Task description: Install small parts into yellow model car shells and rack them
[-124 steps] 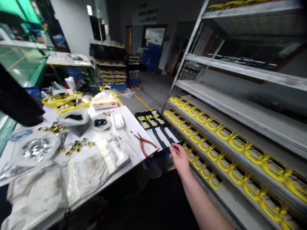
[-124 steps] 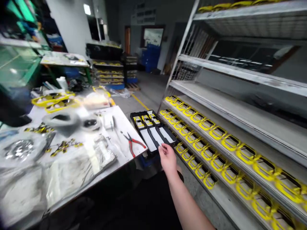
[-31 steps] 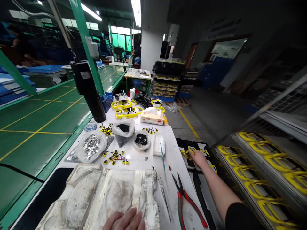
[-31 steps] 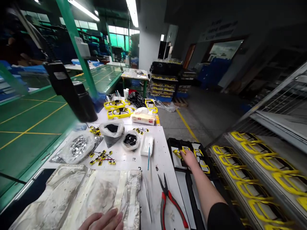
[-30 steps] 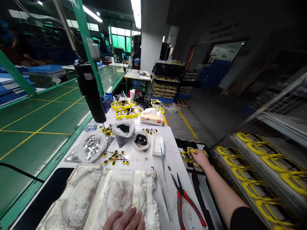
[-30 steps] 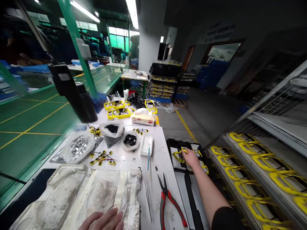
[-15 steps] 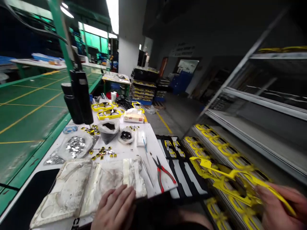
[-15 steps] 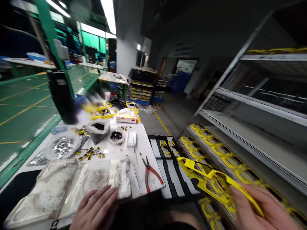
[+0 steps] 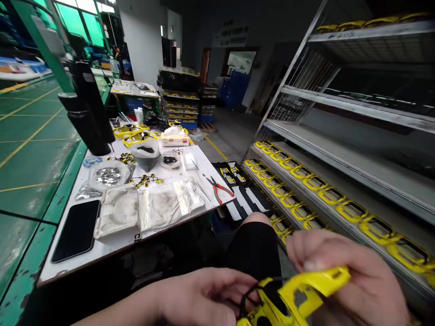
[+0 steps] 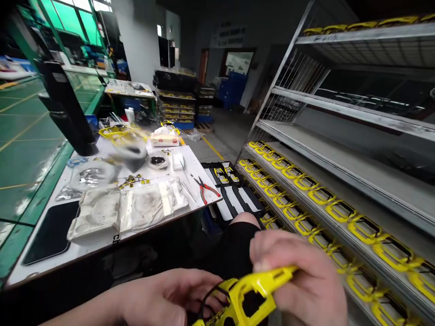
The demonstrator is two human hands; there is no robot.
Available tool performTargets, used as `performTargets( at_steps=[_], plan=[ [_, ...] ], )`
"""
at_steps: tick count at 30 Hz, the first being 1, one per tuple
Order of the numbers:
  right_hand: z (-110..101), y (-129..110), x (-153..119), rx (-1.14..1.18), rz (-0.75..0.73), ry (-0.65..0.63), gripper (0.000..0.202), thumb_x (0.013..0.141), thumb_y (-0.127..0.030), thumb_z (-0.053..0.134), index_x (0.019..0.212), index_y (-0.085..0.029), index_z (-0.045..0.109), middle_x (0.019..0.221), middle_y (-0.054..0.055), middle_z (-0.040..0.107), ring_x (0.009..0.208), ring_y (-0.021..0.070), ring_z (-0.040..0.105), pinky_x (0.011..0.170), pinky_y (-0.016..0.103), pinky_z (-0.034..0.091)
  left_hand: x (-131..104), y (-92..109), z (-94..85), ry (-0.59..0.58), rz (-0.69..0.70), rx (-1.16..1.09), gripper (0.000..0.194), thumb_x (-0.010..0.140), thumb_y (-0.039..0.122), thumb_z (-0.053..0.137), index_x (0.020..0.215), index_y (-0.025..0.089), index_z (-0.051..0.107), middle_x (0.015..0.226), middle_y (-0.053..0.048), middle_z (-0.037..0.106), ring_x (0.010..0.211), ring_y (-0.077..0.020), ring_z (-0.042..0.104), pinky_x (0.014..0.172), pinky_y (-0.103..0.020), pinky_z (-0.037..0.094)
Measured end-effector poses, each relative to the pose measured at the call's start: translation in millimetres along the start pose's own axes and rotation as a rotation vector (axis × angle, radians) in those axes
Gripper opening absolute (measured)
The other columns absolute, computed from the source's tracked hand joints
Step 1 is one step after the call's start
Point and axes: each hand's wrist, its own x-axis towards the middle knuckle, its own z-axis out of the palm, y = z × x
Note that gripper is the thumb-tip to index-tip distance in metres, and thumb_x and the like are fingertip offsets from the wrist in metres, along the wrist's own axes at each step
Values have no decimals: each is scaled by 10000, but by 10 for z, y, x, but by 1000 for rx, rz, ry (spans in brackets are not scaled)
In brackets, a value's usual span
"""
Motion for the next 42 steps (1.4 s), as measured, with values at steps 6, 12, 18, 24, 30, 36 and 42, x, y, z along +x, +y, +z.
performTargets(
  at_steps=[6,12,18,24,30,36,42],
  plan=[
    [514,-680,724,772,-14,-262,252,929,-548,934,999,-311,884,854,41,770,731,196,705,660,310,567,187,-211,85,37,4,-544,990,728,518,1083,1564,185,670,1442,-207,752,1127,-284,821,1003,-339,629],
    [1090,-530,880,852,107,-281,367,1012,-515,877,1335,-349,819,1314,49,813,1065,190,771,959,299,637,0,-186,-44,201,160,-631,1140,632,723,1076,1578,242,658,1396,-215,730,1207,-454,792,1020,-579,654],
    [1402,-55,884,830,201,-285,352,1025,-488,863,1329,-316,821,1310,79,805,1139,215,767,941,290,646,-479,-78,-423,454,331,-635,929,816,672,999,1545,179,701,1337,-177,747,1285,-400,763,1120,-480,599],
    [1684,253,834,760,351,-401,325,1041,-522,829,1246,-271,846,1119,85,828,995,193,777,902,258,659,-716,-164,-784,561,307,-750,957,742,753,997,1503,234,738,1269,-119,749,1337,-474,741,1127,-527,593],
    [1808,95,904,601,288,-479,299,1026,-525,841,1188,-275,864,1062,77,846,966,194,818,889,233,680,-766,-266,-932,526,266,-824,908,770,587,1063,1552,302,702,1441,-131,742,1545,-511,595,1245,-545,501],
    [1955,139,1080,486,244,-396,237,1045,-477,827,1188,-292,863,1031,53,848,926,182,816,860,224,677,-840,-356,-1009,604,244,-937,930,711,714,1040,1505,343,727,1343,-86,765,1470,-459,667,1137,-493,563],
    [2117,80,1368,377,110,-360,172,1080,-427,793,1199,-314,844,1026,18,824,931,176,774,876,267,636,-836,-401,-1086,551,260,-948,1008,700,705,1051,1553,309,686,1319,-78,731,1332,-454,751,1066,-446,576]
  ],
)
